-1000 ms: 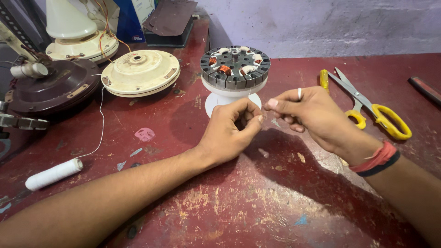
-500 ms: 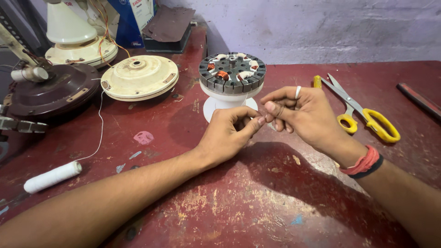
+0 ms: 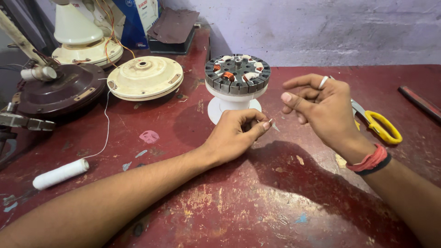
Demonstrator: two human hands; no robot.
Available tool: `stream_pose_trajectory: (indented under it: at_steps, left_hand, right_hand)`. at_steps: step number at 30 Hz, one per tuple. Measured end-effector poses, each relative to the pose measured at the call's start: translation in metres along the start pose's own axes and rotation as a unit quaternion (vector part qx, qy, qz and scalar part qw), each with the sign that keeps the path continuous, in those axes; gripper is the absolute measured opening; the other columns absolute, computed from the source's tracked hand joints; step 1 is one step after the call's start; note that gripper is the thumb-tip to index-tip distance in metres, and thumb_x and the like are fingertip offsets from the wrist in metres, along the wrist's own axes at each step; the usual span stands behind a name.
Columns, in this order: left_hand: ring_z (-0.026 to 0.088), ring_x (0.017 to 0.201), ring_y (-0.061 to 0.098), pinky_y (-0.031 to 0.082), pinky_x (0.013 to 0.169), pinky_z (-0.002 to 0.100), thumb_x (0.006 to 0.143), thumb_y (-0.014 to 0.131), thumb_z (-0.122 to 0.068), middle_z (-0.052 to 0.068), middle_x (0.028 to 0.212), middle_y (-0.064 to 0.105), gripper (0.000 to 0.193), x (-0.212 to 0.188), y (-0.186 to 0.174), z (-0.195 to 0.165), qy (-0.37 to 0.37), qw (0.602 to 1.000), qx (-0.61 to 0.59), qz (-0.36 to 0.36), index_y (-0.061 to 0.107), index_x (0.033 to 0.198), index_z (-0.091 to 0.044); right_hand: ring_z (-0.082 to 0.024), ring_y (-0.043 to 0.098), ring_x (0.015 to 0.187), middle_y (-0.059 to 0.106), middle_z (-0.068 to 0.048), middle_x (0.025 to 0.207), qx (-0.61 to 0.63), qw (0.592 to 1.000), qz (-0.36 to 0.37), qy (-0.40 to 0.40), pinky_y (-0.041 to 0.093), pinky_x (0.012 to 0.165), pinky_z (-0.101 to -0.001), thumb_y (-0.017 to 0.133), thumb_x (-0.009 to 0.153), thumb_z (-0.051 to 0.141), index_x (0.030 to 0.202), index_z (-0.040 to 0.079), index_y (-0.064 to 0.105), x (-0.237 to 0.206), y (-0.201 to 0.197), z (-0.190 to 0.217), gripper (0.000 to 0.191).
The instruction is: The person ties white thread around a circular electrical component mounted on a stand, then uses scissors to cut the thread. The process is repeated multiple times as the person secures the component with thread.
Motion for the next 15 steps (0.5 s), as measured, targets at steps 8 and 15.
stream_pose_trajectory:
  at_steps: [8,15]
  left_hand:
    - [0.003,0.062,0.054,0.045,0.055,0.024,0.099,0.064,-0.017,-0.002,0.07,0.065,0.017,-0.001,-0.003,0.004,-0.014,1.0,-0.008,-0.02,0.071,0.098,-0.002]
    - [0.003,0.064,0.054,0.045,0.057,0.024,0.099,0.065,-0.016,-0.002,0.071,0.065,0.017,-0.002,-0.005,0.002,0.008,1.0,-0.004,-0.029,0.07,0.093,-0.001]
  right_hand:
    - [-0.015,0.069,0.068,0.074,-0.013,0.085,0.185,0.98,0.056,0.058,0.052,0.054,-0.0244,0.068,0.097,0.005,0.115,-0.007,0.066,0.003,0.009,-0.025,0.022]
    - [-0.013,0.064,0.068,0.074,-0.013,0.085,0.118,0.984,0.109,0.082,0.051,0.057,-0.0266,0.071,0.094,0.007,0.101,-0.007,0.075,0.001,0.022,-0.039,0.016]
Point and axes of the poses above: each hand's wrist, its own x-axis towards the middle knuckle, its own y-axis out of the palm, z = x × y, the point moved 7 cm from there along x, towards the middle knuckle
